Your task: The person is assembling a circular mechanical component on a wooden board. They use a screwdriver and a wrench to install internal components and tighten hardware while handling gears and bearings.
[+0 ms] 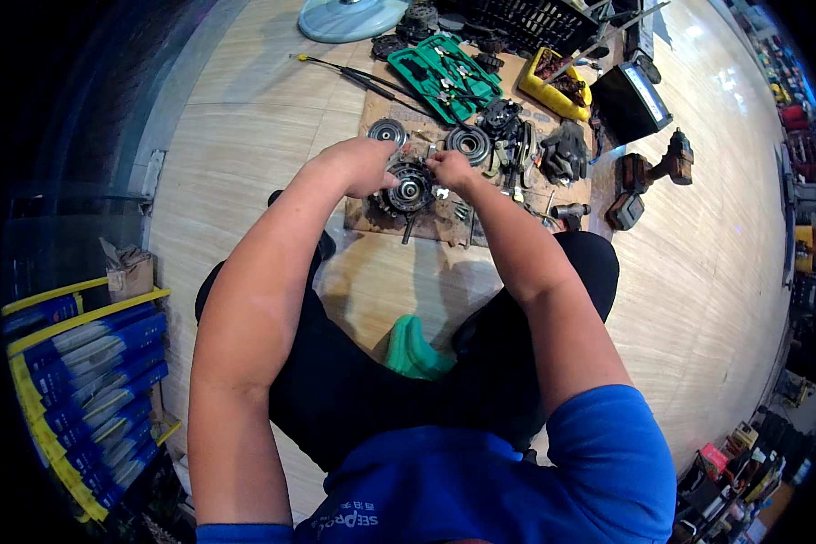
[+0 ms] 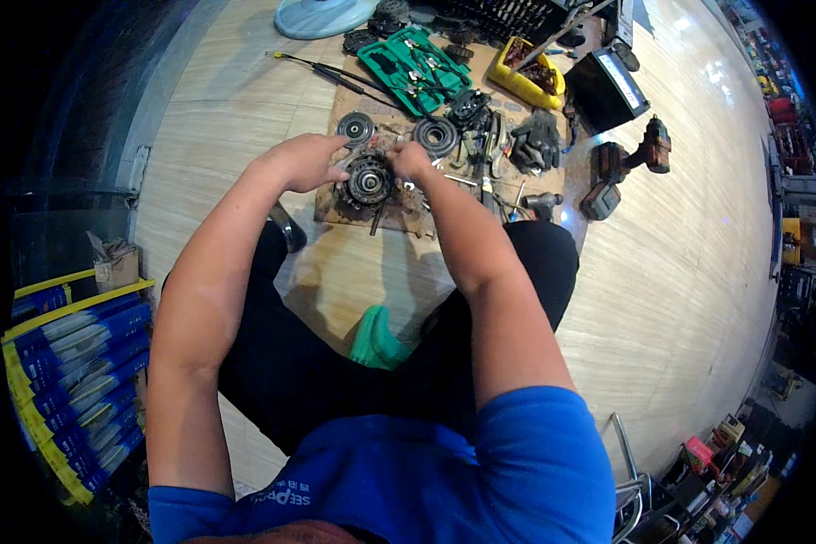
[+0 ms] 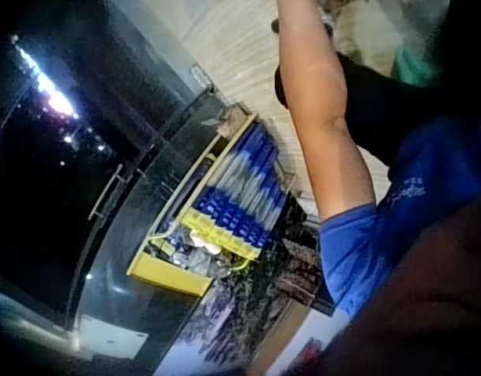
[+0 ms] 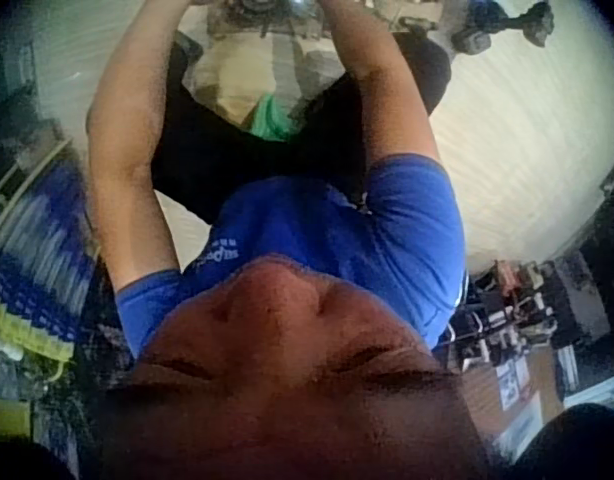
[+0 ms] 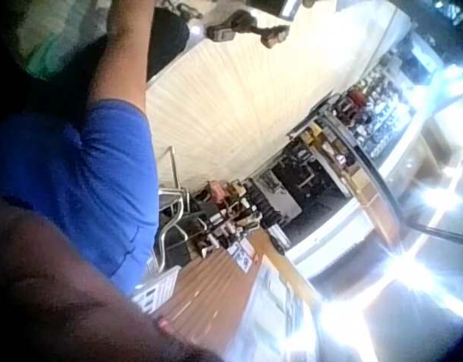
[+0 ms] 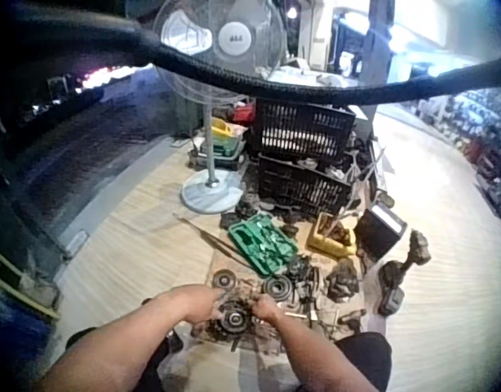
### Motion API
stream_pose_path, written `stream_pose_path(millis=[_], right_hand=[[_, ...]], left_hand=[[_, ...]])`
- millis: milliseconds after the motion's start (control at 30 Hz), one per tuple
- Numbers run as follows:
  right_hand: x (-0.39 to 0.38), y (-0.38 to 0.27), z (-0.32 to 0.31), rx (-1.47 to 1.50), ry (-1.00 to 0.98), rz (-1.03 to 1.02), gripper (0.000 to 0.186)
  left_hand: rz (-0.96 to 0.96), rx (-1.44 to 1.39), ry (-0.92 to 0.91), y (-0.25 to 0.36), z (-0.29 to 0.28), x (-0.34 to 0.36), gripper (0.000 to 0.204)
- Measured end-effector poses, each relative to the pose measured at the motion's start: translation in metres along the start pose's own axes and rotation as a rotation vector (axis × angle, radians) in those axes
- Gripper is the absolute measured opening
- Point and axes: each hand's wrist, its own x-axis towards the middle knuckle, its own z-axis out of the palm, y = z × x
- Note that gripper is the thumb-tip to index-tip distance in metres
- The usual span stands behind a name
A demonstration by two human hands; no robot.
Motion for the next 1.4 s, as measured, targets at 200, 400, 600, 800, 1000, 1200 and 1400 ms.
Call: stream_pose_path(millis=[200,400,600,800,1000,1200,1400], right_hand=[[-0.013,-0.023,0.005,-0.174,0.012,-0.09,0.031],[-0.024,-0.035,0.001,-0.221,-0.017,-0.13,0.033],[-0.018,-0.034,0.002,-0.117,0.209,-0.14,0.043],[0.004,-0.01,0.01,-0.307,0.157,-0.058,0.039],[0.003,-0.012,0.021,-0.248,-0.015,-0.06,0.044],[0.011,-0.026,0.018,-0.445,-0.119,-0.097,0.048],[0.007,-0.04,0.025,-0.533,-0.144,-0.08,0.051]], left_hand=[[-0.066,0.011,-0.103,-0.009,0.009,0.001,0.067],[-0.067,-0.001,-0.099,-0.013,0.017,0.001,0.066],[-0.145,-0.111,0.037,-0.033,0.045,0.006,0.062],[-0.361,-0.666,0.38,-0.03,0.167,0.038,0.057],[-0.566,-1.198,0.698,0.012,0.271,0.067,0.085],[-0.612,-1.174,0.998,0.024,0.292,0.084,0.096],[-0.672,-1.236,1.124,0.014,0.288,0.097,0.086]])
